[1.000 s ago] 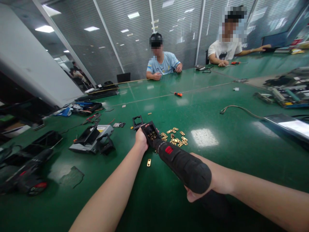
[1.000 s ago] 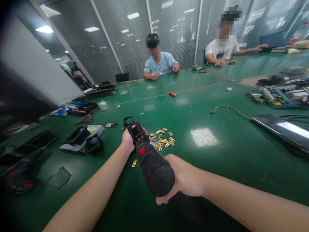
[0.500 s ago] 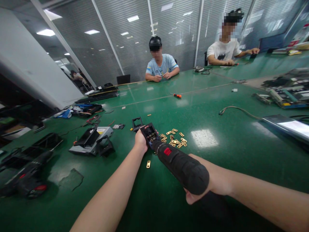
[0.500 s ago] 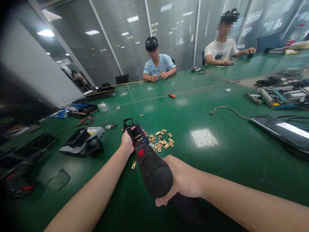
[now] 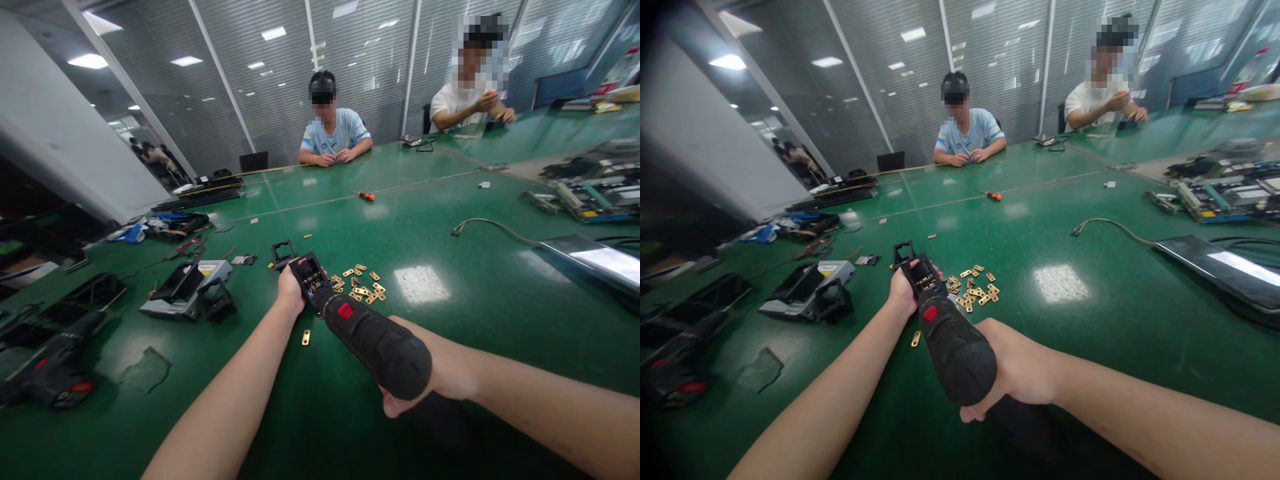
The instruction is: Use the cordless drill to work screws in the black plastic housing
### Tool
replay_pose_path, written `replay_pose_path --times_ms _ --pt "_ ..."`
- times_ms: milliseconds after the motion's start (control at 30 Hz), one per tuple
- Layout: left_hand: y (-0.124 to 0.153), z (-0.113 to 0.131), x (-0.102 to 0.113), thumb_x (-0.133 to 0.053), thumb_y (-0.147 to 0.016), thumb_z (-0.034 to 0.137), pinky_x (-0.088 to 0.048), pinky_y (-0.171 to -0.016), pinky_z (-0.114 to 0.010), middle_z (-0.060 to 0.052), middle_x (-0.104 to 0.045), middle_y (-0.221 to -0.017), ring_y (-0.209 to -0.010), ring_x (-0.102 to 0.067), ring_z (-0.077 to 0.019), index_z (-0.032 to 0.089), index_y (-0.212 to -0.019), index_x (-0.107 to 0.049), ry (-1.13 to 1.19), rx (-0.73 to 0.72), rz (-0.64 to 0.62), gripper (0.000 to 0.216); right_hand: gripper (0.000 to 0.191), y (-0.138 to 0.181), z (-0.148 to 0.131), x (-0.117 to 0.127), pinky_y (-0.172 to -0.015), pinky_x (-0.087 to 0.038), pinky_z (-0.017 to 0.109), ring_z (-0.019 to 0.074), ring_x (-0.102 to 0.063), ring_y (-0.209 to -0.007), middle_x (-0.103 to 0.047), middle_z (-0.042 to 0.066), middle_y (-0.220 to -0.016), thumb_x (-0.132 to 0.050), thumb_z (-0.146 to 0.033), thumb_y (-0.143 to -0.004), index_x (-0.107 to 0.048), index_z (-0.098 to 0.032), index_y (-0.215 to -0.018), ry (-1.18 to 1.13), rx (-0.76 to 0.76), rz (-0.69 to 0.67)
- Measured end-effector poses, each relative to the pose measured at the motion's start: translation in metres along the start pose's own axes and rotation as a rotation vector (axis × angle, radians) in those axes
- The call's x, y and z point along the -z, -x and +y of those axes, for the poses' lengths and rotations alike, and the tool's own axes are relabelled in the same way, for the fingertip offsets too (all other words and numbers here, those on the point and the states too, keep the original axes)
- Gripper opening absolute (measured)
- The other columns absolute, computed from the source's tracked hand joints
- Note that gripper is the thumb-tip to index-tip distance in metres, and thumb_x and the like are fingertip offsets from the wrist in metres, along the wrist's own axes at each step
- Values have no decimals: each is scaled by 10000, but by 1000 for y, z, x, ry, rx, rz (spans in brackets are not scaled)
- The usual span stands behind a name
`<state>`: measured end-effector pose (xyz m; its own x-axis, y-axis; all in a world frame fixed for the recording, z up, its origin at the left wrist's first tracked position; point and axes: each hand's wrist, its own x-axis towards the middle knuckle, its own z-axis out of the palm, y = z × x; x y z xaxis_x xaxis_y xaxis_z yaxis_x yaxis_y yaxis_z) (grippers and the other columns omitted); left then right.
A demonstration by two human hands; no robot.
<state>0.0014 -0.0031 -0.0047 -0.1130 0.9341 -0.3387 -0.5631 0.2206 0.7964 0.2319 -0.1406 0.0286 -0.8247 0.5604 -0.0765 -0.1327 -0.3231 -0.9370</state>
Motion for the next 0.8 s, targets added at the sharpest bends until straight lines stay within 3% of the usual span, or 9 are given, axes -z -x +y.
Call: replay_pose_path --times_ms 367,567,800 --pt "-5 -1 2 -559 -839 303 -586 -587 -393 -93 -732 -690 -587 -724 -278 126 -1052 -673 -9 -6 14 299 243 1 0 1 -587 -559 216 154 -718 -618 -777 26 -677 -961 -70 -552 -751 -127 -661 -19 18 7" --pt "-4 -1 2 -564 -830 297 -588 -584 -405 -98 -734 -700 -596 -726 -287 129 -1050 -668 -22 -19 15 295 285 0 1 2 -523 -505 176 123 -676 -553 -744 -8 -615 -965 -42 -496 -734 -134 -635 -12 15 50" --pt "-4 0 2 -564 -827 292 -590 -593 -403 -96 -738 -709 -601 -727 -282 122 -1077 -672 -25 -19 14 321 270 1 -2 0 -539 -563 236 161 -696 -572 -750 14 -648 -981 -117 -526 -741 -132 -648 -15 -9 37"
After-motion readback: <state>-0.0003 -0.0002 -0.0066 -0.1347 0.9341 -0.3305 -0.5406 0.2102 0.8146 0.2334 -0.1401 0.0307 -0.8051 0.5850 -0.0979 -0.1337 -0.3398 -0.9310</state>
